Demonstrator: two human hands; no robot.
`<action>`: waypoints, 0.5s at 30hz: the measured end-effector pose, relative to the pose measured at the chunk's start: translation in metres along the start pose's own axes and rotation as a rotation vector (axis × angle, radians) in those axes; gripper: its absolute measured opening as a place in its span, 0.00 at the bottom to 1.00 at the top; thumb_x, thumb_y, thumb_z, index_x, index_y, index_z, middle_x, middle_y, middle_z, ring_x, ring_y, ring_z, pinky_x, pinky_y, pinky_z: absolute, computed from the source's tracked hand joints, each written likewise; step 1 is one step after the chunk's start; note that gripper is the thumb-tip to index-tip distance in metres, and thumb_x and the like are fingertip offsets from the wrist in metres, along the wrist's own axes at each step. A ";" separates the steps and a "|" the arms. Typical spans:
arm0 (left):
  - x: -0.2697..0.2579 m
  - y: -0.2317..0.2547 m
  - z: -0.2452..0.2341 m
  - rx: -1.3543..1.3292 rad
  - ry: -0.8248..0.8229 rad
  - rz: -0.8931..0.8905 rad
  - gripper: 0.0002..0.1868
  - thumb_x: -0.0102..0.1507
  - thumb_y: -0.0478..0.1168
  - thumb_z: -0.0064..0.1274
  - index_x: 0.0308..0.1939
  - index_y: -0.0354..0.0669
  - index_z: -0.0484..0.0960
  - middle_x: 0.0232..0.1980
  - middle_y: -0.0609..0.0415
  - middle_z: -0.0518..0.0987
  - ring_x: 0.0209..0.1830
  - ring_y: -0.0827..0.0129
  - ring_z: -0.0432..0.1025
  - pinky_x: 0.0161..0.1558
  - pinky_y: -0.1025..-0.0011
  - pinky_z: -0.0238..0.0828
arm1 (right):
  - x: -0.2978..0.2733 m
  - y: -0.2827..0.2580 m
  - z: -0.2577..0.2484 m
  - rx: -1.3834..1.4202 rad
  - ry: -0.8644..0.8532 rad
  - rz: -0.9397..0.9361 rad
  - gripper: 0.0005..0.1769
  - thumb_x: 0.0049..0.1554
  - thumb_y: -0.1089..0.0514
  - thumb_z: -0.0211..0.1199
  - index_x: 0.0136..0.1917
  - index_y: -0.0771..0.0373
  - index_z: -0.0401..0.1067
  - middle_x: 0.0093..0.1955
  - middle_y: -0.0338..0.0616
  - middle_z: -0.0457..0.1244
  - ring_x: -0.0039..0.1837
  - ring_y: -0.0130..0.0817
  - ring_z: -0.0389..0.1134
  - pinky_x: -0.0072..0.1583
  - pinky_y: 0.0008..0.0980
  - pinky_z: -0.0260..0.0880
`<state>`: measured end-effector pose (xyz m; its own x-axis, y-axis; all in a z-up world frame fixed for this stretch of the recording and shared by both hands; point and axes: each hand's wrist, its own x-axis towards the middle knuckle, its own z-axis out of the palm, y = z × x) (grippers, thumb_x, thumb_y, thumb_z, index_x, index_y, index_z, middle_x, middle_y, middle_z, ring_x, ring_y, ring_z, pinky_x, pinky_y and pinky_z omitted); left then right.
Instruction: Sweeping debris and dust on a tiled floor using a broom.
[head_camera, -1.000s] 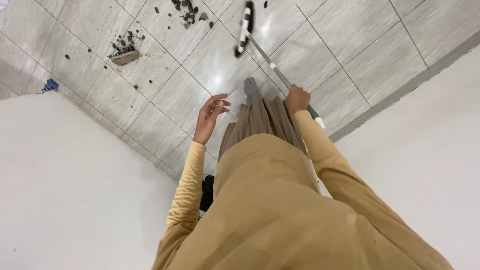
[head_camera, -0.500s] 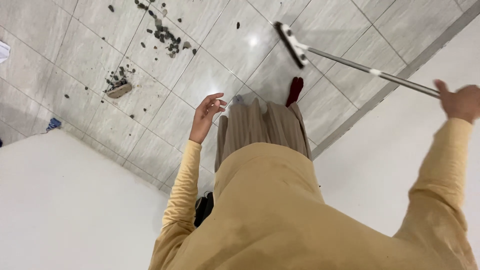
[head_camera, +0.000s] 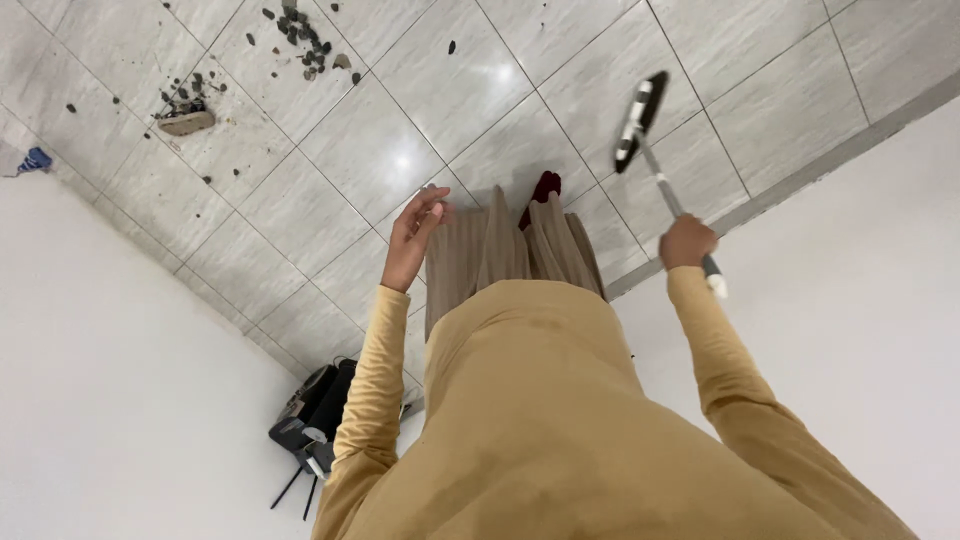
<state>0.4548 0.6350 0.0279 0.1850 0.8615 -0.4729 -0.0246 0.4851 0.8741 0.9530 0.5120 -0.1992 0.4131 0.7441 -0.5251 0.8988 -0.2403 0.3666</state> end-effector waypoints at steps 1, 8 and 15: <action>-0.006 0.000 0.005 0.001 0.009 0.001 0.18 0.73 0.43 0.46 0.63 0.36 0.76 0.59 0.54 0.79 0.55 0.70 0.75 0.60 0.67 0.74 | -0.002 -0.018 -0.018 0.000 0.002 -0.008 0.11 0.53 0.53 0.65 0.48 0.59 0.76 0.42 0.45 0.71 0.41 0.43 0.75 0.37 0.41 0.72; -0.021 -0.004 0.017 -0.062 0.152 -0.046 0.19 0.73 0.43 0.46 0.64 0.35 0.76 0.51 0.50 0.81 0.49 0.68 0.75 0.58 0.67 0.74 | 0.030 -0.182 -0.090 0.372 0.093 -0.481 0.14 0.53 0.53 0.65 0.44 0.67 0.72 0.39 0.55 0.68 0.41 0.51 0.72 0.40 0.47 0.69; 0.013 -0.003 0.015 -0.035 0.129 -0.062 0.19 0.74 0.43 0.46 0.64 0.35 0.76 0.50 0.49 0.81 0.48 0.67 0.75 0.58 0.67 0.73 | 0.094 -0.225 -0.153 0.512 0.077 -0.525 0.10 0.63 0.52 0.60 0.46 0.61 0.73 0.36 0.49 0.68 0.37 0.47 0.71 0.41 0.47 0.68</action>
<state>0.4722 0.6423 0.0208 0.0595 0.8409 -0.5380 -0.0515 0.5408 0.8396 0.7676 0.7315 -0.2134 -0.0852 0.8783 -0.4704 0.9391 -0.0869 -0.3324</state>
